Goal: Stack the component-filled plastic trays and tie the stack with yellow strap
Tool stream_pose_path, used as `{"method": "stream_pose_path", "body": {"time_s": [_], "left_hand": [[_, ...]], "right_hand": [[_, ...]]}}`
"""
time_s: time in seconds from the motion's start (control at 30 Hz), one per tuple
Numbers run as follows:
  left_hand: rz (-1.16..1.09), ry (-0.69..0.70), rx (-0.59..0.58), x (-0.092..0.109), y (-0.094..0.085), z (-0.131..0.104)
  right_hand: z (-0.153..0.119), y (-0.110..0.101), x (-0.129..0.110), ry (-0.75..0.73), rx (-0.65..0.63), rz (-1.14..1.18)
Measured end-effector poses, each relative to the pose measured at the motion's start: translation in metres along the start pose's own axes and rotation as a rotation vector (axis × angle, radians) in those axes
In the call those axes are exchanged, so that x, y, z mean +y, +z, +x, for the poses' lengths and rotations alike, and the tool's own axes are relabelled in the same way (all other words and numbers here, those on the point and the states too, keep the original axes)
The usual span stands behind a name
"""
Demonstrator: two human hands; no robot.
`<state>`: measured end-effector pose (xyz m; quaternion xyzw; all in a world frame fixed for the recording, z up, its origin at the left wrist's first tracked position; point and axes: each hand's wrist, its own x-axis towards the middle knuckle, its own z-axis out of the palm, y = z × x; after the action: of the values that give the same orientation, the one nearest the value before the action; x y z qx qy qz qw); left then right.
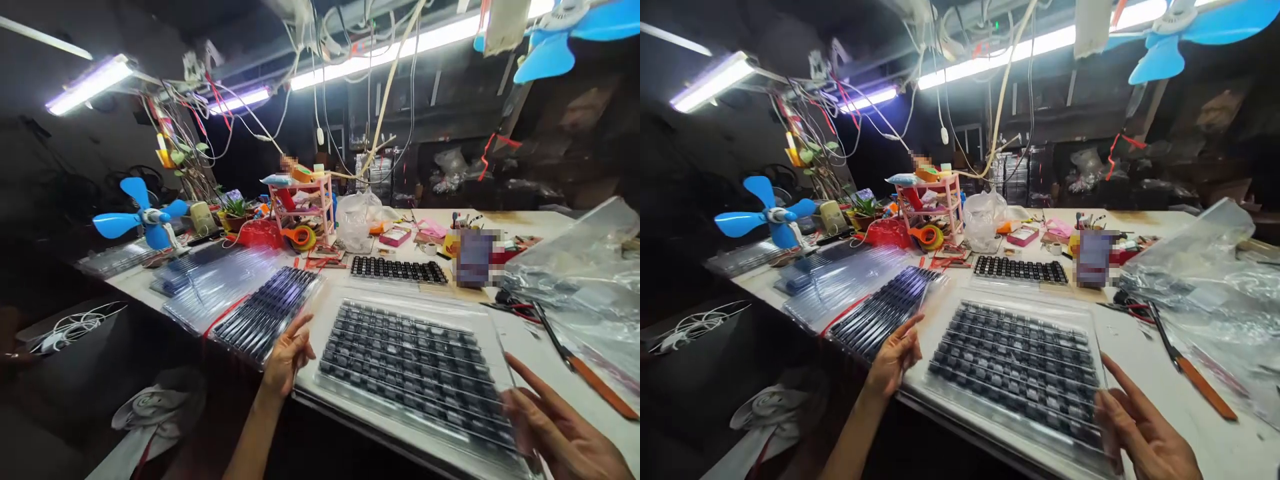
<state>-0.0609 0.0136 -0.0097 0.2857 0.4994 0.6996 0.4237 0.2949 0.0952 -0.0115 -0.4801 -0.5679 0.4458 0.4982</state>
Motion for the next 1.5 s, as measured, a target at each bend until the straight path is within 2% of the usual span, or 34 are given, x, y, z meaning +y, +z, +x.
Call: {"method": "stream_pose_path", "body": {"time_s": [0.17,0.33,0.47,0.63,0.7,0.77,0.83,0.9,1.07,1.2,1.3,1.5], "left_hand": [[0.025,-0.018,0.002,-0.002,0.001,0.004],[0.004,-0.054,0.046,-0.001,0.009,0.014],[-0.037,-0.117,0.043,0.003,0.016,0.027],[0.034,-0.165,0.033,0.008,0.021,0.037],[0.102,-0.157,0.073,0.006,0.022,0.044],[0.185,-0.156,0.112,0.000,0.021,0.054],[0.276,-0.178,0.123,-0.008,0.020,0.063],[0.375,-0.201,0.117,-0.015,0.019,0.069],[0.575,-0.186,0.158,-0.020,0.023,0.067],[0.755,-0.095,0.130,-0.018,0.028,0.064],[0.854,-0.055,0.146,-0.019,0.025,0.064],[0.900,-0.038,0.007,-0.024,0.010,0.061]], "right_hand": [[-0.006,-0.005,-0.011,0.053,-0.040,0.027],[-0.001,-0.005,-0.017,0.070,-0.002,0.018],[0.010,-0.006,-0.014,0.095,-0.052,0.083],[0.021,-0.005,-0.008,0.167,-0.024,0.073],[0.029,-0.005,-0.006,0.180,-0.079,0.024],[0.039,-0.008,-0.001,0.112,-0.133,-0.137],[0.047,-0.013,0.005,-0.003,-0.123,-0.380],[0.050,-0.018,0.010,-0.045,-0.100,-0.531],[0.046,-0.025,0.013,-0.027,-0.124,-0.621],[0.048,-0.027,0.012,-0.010,-0.128,-0.671],[0.048,-0.028,0.011,0.007,-0.120,-0.688],[0.047,-0.027,0.013,-0.005,-0.126,-0.719]]}}
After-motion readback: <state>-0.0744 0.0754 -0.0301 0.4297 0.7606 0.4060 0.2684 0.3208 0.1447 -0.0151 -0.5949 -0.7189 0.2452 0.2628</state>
